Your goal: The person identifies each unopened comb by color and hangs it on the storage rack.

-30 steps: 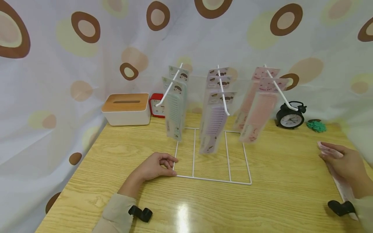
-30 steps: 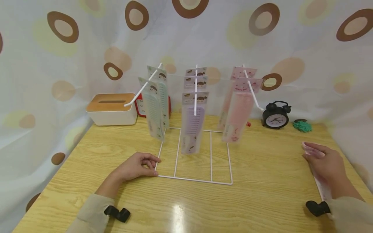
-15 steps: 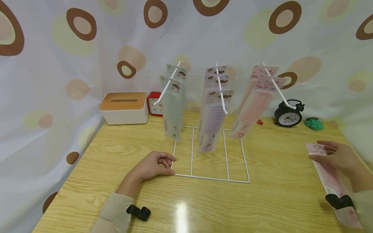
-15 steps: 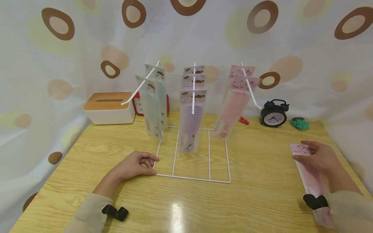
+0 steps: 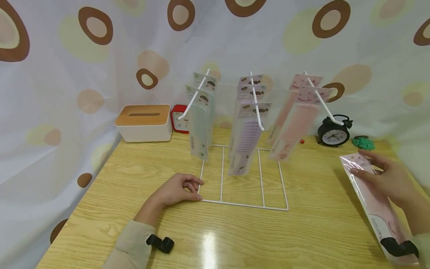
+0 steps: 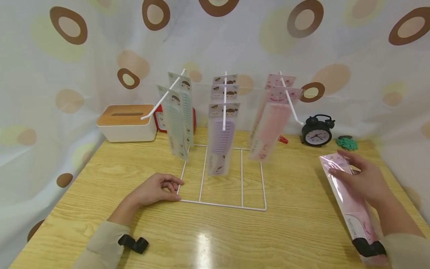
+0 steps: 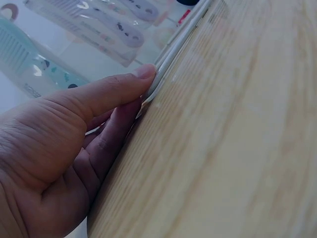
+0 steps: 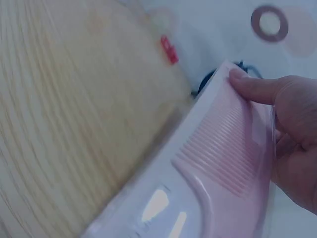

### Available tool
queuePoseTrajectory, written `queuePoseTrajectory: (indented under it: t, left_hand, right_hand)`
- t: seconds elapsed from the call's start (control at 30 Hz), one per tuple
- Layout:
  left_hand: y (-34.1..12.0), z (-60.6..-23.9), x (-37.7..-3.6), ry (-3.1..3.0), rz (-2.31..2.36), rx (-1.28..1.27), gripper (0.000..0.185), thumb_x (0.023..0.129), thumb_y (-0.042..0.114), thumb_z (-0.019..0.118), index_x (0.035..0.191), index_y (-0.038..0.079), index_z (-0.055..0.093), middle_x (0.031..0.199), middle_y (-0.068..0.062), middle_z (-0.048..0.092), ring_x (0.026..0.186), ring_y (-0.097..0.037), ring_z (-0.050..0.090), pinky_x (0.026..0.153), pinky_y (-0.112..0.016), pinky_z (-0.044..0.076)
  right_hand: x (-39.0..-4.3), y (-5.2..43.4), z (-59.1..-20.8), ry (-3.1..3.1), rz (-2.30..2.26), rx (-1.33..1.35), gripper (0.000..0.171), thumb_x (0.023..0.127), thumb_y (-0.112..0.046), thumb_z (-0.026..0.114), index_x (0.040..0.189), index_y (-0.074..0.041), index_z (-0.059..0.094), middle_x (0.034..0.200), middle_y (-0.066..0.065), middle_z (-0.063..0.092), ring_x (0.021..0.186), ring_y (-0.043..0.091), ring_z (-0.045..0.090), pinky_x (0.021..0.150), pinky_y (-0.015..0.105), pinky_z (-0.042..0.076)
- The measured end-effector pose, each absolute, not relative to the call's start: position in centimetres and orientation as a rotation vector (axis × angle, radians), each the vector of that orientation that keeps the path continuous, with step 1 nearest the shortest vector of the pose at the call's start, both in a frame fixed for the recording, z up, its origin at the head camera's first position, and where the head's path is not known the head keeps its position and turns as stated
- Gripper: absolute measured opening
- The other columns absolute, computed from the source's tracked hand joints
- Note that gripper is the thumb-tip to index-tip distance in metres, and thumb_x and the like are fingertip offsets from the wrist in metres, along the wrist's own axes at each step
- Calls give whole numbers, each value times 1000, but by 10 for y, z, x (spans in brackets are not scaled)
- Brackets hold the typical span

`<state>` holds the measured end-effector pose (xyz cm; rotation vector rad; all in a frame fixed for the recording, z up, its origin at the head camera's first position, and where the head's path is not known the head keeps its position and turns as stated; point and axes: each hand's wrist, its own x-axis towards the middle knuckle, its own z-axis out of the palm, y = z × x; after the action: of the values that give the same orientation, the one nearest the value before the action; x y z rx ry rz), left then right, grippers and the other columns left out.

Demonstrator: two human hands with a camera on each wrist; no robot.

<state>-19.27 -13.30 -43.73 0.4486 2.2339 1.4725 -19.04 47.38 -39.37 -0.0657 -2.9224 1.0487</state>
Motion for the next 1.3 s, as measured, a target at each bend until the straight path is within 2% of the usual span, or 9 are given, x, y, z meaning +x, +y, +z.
queuePoseTrajectory:
  t: [0.03,0.1,0.27,0.47,0.67,0.83,0.97,1.13,1.3]
  left_hand:
    - [-133,-437,-193,2233,1473,449,46,79,17,86,120,5,69,90,-3,67,81,-15,63,79,-25,51]
    - [-133,-437,-193,2229,1476,447,46,79,17,86,120,5,69,90,-3,67,81,-15,63,79,-25,51]
    - [-133,-437,-192,2225,1478,446,47,79,18,86,121,5,69,90,-3,67,82,-16,62,79,-25,51]
    - [-133,-438,-192,2235,1471,440,46,79,17,86,120,6,69,90,-4,67,81,-15,63,79,-25,51]
    - [-133,-438,-192,2240,1473,443,46,79,17,86,120,6,69,90,-4,67,81,-15,63,80,-25,51]
    - [-133,-437,-192,2233,1474,442,46,79,17,86,120,6,69,90,-4,67,81,-16,63,80,-25,51]
    - [-132,-436,-192,2232,1470,448,46,79,18,86,120,6,69,90,-3,67,81,-16,63,80,-26,51]
    - [-133,-435,-192,2240,1469,450,46,79,17,86,120,6,69,89,-3,67,80,-16,63,80,-26,51]
    - [-132,-436,-192,2244,1459,454,46,79,18,86,120,6,69,89,-3,67,80,-16,63,81,-26,51]
  right_hand:
    - [-189,469,-389,-2895,1083,-65,73,92,-34,73,155,-35,35,155,-2,38,103,-6,62,66,9,46]
    - [-184,458,-378,-2835,1155,-59,72,92,-30,73,154,-38,37,142,-15,43,88,-24,50,62,15,51]
    - [-173,423,-351,-2654,1389,28,71,91,-10,74,152,-28,43,120,-23,49,84,-14,64,60,18,54]
    - [-159,377,-325,-2212,1900,247,67,84,19,67,143,-8,52,116,-6,66,83,3,74,61,18,56]
    - [-146,341,-299,-1852,2071,632,66,77,37,55,138,14,44,115,11,67,84,17,76,65,24,59]
    - [-140,320,-282,-1643,2114,887,64,73,36,61,132,24,38,112,21,68,82,25,75,69,27,59]
    - [-137,306,-270,-1540,2088,1008,64,71,31,68,129,27,40,111,25,68,84,27,74,74,27,59]
    - [-139,291,-257,-1523,2043,1016,64,69,30,72,126,26,44,111,24,68,89,27,73,76,26,59]
    - [-143,285,-253,-1580,1994,895,63,68,33,69,126,26,45,108,23,70,82,25,75,72,25,59]
